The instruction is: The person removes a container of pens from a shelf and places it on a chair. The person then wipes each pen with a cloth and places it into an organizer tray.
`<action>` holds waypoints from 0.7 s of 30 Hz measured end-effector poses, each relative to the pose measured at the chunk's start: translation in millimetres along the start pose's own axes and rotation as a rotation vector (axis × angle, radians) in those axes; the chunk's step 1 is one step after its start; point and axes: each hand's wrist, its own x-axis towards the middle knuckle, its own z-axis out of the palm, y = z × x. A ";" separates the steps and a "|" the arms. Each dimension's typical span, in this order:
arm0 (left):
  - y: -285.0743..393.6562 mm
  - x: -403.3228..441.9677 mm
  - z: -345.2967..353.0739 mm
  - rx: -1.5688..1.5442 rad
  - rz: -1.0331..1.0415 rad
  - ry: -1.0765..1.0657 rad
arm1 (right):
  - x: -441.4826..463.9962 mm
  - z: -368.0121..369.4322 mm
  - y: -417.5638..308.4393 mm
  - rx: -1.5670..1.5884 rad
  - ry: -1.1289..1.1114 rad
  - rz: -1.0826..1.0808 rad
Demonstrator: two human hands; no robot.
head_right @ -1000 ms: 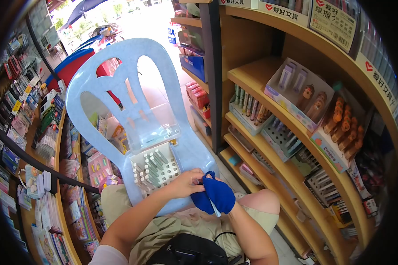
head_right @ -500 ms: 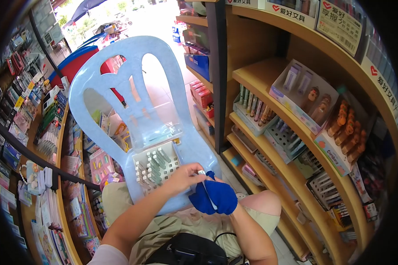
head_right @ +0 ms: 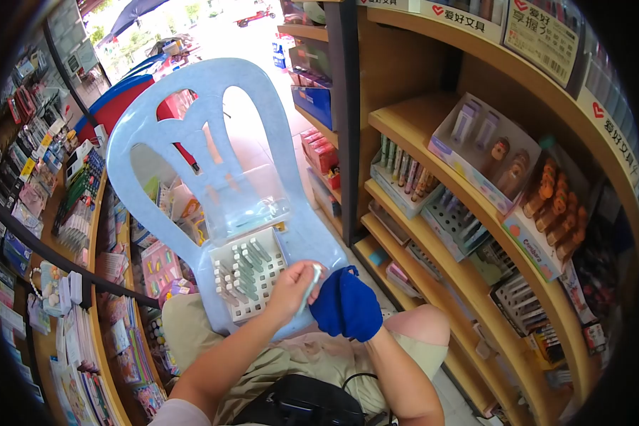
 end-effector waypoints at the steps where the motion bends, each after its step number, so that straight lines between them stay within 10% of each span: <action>1: -11.0 -1.1 3.9 0.156 0.129 0.007 | -0.7 -4.4 -2.6 0.065 0.120 0.024; 4: -31.5 -1.9 18.1 0.699 0.586 0.052 | -5.1 -3.4 0.4 0.177 0.322 0.150; 11: -15.2 -12.0 33.4 0.724 0.543 -0.206 | -17.7 1.2 24.4 0.148 0.114 0.019; 14: 26.3 -3.5 36.6 0.762 0.675 -0.225 | -12.9 15.6 14.4 0.786 0.111 0.342; 16: 51.0 20.9 21.5 0.863 0.711 -0.067 | -10.7 14.3 14.4 0.013 -0.035 0.122; 21: 82.9 85.8 -86.3 1.130 0.601 0.234 | -8.9 3.2 9.7 0.051 0.164 0.050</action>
